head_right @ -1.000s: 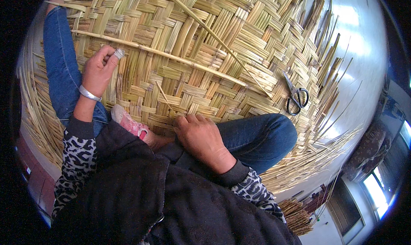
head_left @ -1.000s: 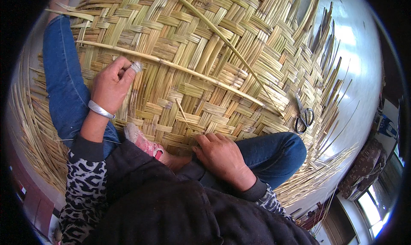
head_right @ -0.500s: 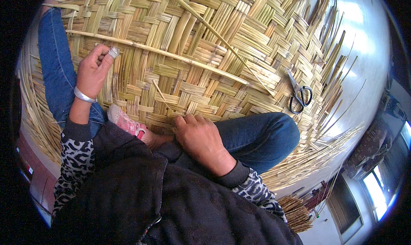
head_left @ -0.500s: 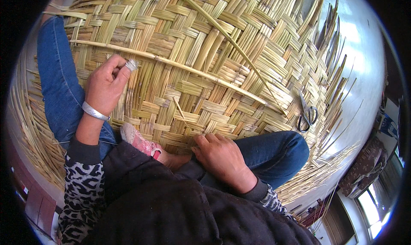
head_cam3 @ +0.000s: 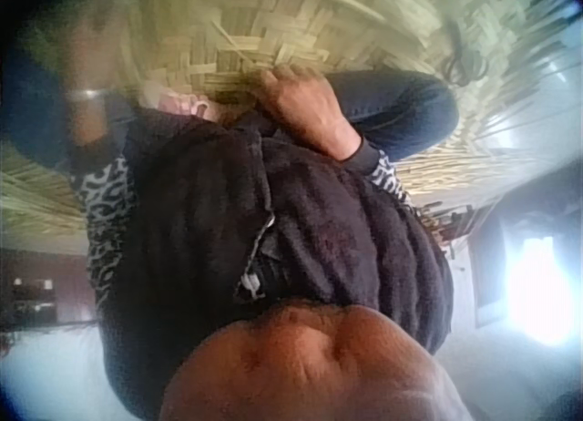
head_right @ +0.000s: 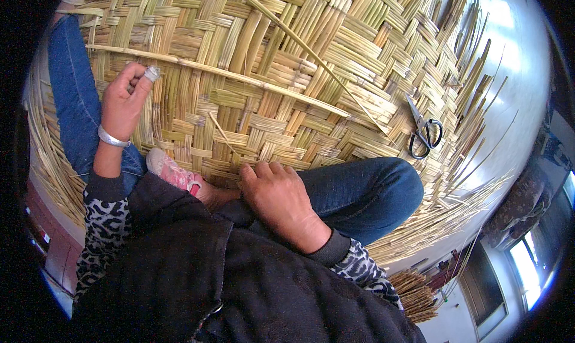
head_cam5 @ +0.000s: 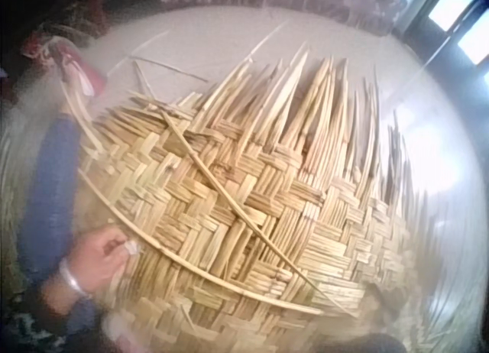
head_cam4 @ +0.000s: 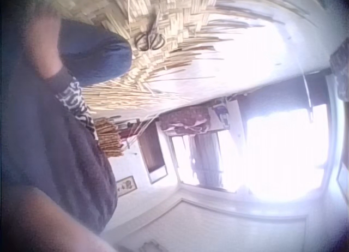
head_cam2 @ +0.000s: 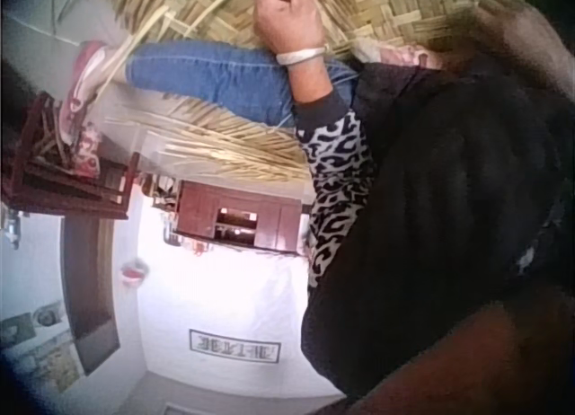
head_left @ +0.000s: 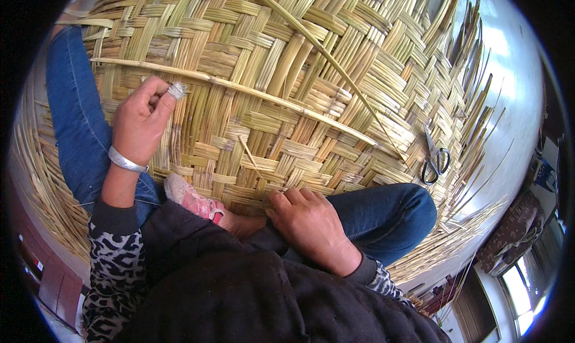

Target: The person sits on the floor and weaves thin bamboo strips into a large flat basket base. They interlace the strips by hand, adjusting the weave pattern and occasionally using a small tool to tighten or align the strands.

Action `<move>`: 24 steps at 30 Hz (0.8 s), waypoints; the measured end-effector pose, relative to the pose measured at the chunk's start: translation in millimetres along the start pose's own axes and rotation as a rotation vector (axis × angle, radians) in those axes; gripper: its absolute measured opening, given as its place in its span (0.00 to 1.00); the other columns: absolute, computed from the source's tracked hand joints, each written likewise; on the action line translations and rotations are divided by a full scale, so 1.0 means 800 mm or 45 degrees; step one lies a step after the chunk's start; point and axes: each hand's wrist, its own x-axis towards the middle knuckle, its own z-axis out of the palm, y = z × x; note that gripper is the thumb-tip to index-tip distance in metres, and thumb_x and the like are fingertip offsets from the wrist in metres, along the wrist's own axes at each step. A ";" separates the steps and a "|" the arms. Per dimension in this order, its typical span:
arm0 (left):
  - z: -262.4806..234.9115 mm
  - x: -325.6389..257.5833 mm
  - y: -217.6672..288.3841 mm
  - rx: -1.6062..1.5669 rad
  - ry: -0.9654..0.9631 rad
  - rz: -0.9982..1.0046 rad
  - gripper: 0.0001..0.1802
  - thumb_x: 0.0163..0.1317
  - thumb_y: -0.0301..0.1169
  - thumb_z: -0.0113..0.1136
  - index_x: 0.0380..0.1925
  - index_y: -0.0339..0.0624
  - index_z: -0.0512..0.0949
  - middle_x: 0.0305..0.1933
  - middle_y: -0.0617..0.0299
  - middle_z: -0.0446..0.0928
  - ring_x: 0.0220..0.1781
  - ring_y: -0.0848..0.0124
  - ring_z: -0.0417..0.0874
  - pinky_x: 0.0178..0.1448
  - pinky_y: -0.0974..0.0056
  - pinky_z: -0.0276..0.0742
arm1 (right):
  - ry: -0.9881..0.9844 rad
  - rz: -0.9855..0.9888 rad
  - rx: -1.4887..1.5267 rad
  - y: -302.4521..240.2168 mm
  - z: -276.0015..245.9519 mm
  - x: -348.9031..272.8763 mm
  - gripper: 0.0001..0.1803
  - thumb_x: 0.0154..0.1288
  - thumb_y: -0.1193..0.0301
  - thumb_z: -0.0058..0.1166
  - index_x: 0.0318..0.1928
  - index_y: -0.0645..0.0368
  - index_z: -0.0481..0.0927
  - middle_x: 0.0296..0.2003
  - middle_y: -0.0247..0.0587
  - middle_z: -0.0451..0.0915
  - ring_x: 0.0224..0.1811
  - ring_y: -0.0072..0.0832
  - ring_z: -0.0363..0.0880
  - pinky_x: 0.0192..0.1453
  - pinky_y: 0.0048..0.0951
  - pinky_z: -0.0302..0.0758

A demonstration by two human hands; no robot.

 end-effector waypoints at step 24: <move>0.000 -0.001 0.028 0.084 -0.084 0.095 0.06 0.72 0.29 0.65 0.38 0.39 0.80 0.26 0.61 0.79 0.27 0.74 0.79 0.33 0.64 0.76 | -0.037 -0.004 0.006 0.002 0.000 0.001 0.16 0.68 0.63 0.63 0.52 0.56 0.80 0.35 0.41 0.81 0.42 0.42 0.84 0.47 0.41 0.81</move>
